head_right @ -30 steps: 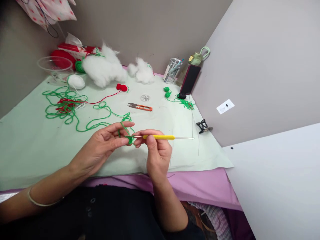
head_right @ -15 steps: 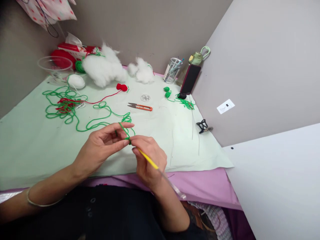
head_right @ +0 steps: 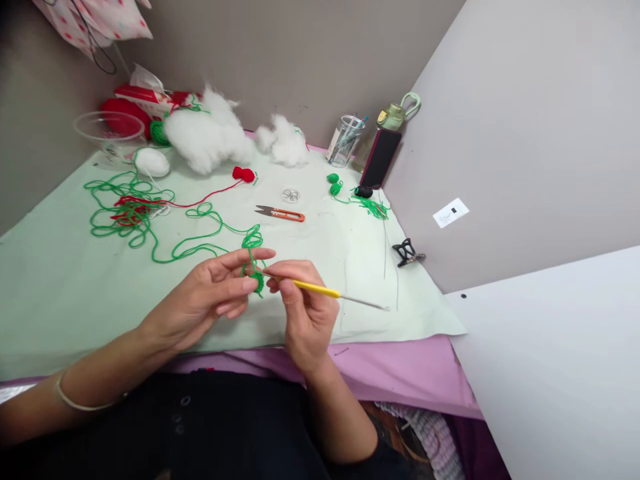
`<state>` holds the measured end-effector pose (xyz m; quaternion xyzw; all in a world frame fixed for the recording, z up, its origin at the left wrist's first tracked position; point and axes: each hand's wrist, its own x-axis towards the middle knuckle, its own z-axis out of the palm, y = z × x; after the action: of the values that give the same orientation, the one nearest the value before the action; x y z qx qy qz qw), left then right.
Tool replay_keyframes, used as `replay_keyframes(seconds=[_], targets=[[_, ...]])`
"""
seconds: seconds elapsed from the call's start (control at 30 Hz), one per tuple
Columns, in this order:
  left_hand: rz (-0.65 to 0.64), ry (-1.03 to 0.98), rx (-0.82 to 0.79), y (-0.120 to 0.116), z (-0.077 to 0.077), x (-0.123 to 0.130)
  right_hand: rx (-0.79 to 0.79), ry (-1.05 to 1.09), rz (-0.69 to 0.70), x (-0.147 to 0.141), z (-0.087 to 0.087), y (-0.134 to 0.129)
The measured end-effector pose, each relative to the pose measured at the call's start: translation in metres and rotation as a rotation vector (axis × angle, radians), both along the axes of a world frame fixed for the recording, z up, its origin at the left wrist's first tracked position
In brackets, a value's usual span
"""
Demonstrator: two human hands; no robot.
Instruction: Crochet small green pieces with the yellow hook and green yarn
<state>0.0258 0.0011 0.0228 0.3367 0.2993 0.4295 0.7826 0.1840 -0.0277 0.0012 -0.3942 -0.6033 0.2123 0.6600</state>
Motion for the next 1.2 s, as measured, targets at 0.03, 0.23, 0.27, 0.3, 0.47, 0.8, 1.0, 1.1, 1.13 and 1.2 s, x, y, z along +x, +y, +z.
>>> replay_keyframes(seconds=[0.03, 0.23, 0.27, 0.3, 0.47, 0.8, 1.0, 1.1, 1.13, 1.2], targets=[[0.007, 0.017, 0.026, -0.001, -0.001, 0.001, 0.008, -0.032, -0.004, -0.001, 0.0, 0.0], [0.073, -0.005, -0.004, -0.003, -0.003, 0.005, 0.208, -0.363, -0.209, -0.006, -0.012, -0.003], [0.049, -0.026, -0.047, -0.003, -0.003, 0.005, 0.248, -0.417, -0.241, -0.005, -0.014, -0.004], [0.026, -0.047, -0.091, -0.001, -0.003, 0.005, 0.269, -0.439, -0.256, -0.004, -0.014, -0.004], [0.045, -0.067, -0.137, 0.005, -0.004, 0.002, 0.057, -0.022, -0.091, 0.003, -0.005, 0.0], [0.106, 0.068, 0.065, 0.0, -0.004, 0.002, -0.107, 0.194, 0.129, 0.002, -0.004, 0.003], [0.087, 0.08, 0.073, 0.0, -0.005, 0.002, -0.138, 0.218, 0.166, 0.003, -0.004, 0.004], [0.068, 0.057, 0.099, -0.001, -0.007, 0.003, -0.103, 0.159, 0.143, 0.001, -0.003, 0.005], [0.059, 0.045, 0.108, -0.001, -0.007, 0.004, -0.085, 0.129, 0.122, 0.0, -0.003, 0.005], [0.047, 0.024, 0.114, -0.001, -0.007, 0.004, -0.05, 0.081, 0.063, 0.0, -0.003, 0.005]])
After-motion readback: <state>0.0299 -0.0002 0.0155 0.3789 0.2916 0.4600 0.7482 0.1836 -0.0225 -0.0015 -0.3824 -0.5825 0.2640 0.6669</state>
